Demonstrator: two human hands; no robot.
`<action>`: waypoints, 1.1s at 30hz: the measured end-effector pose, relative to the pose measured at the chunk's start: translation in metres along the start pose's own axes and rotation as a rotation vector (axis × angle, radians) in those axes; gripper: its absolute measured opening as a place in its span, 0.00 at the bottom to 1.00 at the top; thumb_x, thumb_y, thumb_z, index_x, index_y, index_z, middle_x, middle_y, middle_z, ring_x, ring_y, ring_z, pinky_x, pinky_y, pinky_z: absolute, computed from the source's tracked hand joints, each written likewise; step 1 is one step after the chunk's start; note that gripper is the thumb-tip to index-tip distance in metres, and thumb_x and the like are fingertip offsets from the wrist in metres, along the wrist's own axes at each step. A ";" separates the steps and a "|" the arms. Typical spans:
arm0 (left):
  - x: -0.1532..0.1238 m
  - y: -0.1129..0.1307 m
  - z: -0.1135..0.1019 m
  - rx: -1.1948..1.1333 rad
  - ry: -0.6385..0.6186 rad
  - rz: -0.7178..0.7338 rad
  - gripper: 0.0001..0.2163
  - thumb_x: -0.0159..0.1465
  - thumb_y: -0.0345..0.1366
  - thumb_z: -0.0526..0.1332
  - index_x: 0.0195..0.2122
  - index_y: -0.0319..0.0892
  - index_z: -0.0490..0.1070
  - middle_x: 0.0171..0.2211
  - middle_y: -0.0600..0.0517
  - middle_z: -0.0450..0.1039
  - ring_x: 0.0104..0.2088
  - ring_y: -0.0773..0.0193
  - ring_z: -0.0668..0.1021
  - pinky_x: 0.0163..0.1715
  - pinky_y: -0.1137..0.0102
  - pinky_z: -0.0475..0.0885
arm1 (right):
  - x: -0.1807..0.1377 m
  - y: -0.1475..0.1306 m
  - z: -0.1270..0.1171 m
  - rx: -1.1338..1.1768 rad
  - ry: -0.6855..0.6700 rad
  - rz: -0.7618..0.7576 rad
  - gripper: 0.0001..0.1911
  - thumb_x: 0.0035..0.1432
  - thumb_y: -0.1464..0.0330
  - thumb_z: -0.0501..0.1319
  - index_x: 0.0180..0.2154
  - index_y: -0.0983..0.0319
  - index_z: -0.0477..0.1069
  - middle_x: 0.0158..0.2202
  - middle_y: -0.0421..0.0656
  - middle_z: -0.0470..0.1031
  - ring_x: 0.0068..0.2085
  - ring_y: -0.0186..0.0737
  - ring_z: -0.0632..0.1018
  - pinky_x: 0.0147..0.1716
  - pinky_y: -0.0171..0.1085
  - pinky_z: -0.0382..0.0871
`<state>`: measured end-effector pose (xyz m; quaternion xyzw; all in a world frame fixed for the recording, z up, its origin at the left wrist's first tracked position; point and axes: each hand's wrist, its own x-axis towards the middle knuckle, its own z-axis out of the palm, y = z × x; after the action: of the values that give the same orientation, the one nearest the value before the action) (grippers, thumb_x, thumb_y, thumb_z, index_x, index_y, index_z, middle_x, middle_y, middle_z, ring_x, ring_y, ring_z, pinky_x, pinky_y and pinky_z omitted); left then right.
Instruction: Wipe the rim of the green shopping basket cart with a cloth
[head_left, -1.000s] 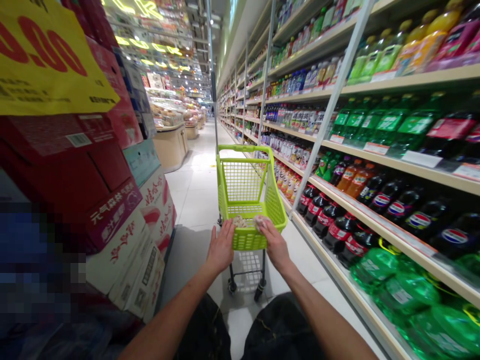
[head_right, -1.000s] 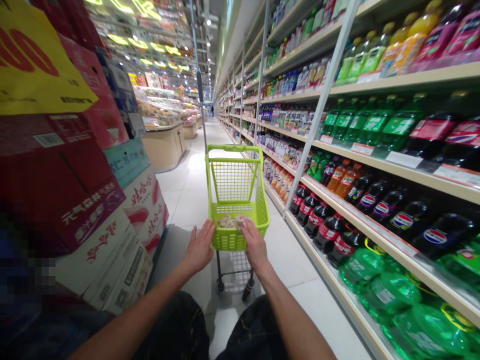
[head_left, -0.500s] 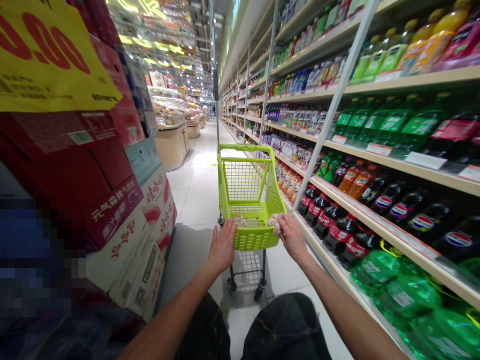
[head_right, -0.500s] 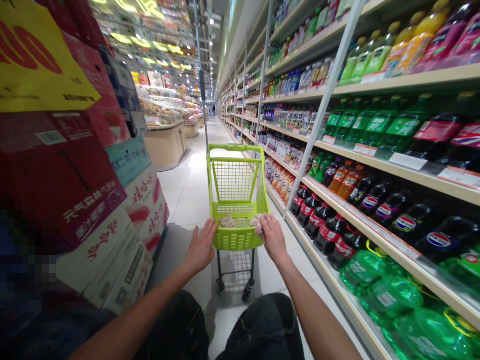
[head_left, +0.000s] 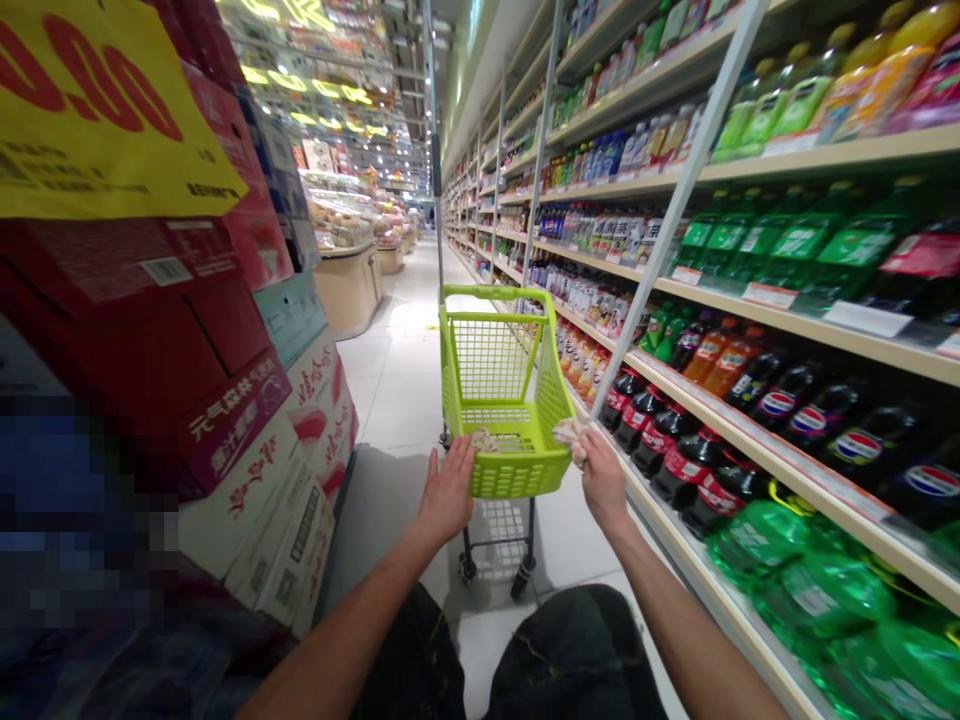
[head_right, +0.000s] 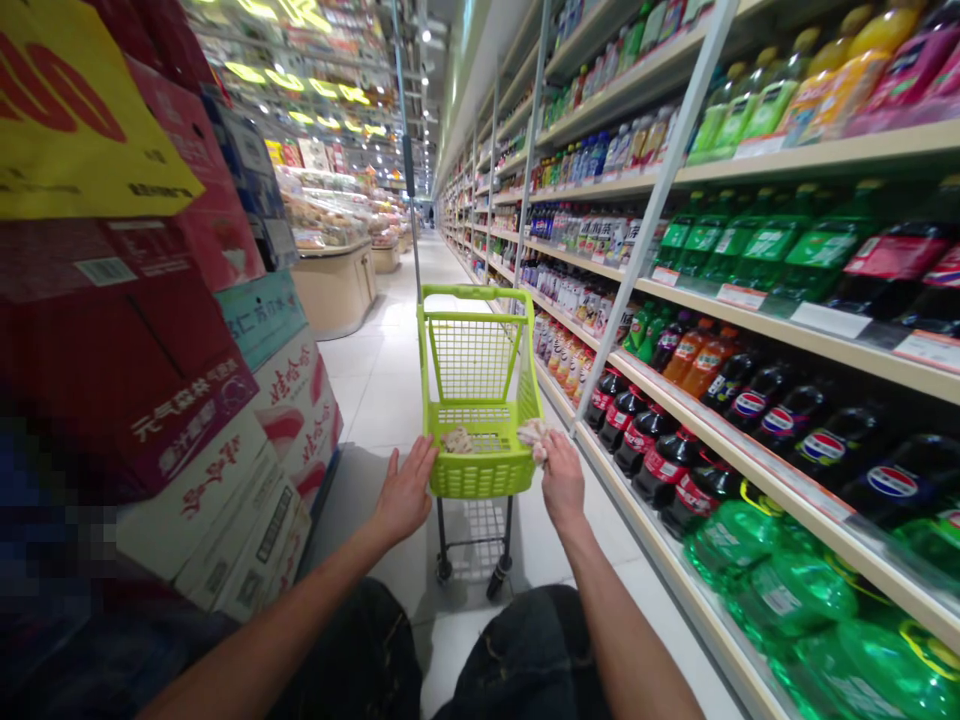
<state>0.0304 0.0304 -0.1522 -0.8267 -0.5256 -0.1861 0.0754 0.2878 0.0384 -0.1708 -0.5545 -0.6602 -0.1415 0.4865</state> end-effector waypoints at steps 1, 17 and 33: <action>0.000 0.001 0.001 0.002 0.008 -0.002 0.31 0.48 0.24 0.49 0.57 0.34 0.53 0.61 0.43 0.49 0.62 0.56 0.51 0.58 0.50 0.47 | -0.001 0.001 -0.001 -0.005 0.006 0.035 0.15 0.60 0.66 0.49 0.43 0.61 0.71 0.48 0.48 0.71 0.53 0.43 0.68 0.52 0.49 0.62; -0.002 0.009 -0.003 -0.055 -0.042 -0.020 0.33 0.47 0.24 0.50 0.58 0.33 0.51 0.62 0.43 0.47 0.62 0.55 0.49 0.58 0.51 0.46 | -0.013 -0.048 0.017 0.093 -0.090 0.043 0.17 0.59 0.71 0.47 0.44 0.61 0.71 0.50 0.49 0.69 0.54 0.41 0.67 0.53 0.48 0.62; 0.045 0.067 0.002 -0.263 0.060 0.120 0.16 0.56 0.30 0.55 0.47 0.39 0.64 0.50 0.42 0.65 0.53 0.54 0.64 0.53 0.54 0.58 | 0.001 -0.073 0.015 0.355 -0.160 0.271 0.25 0.60 0.66 0.44 0.58 0.65 0.49 0.52 0.54 0.66 0.52 0.43 0.69 0.49 0.45 0.64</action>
<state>0.1082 0.0397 -0.1319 -0.8533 -0.4439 -0.2733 -0.0070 0.2168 0.0243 -0.1513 -0.5532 -0.6307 0.0878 0.5371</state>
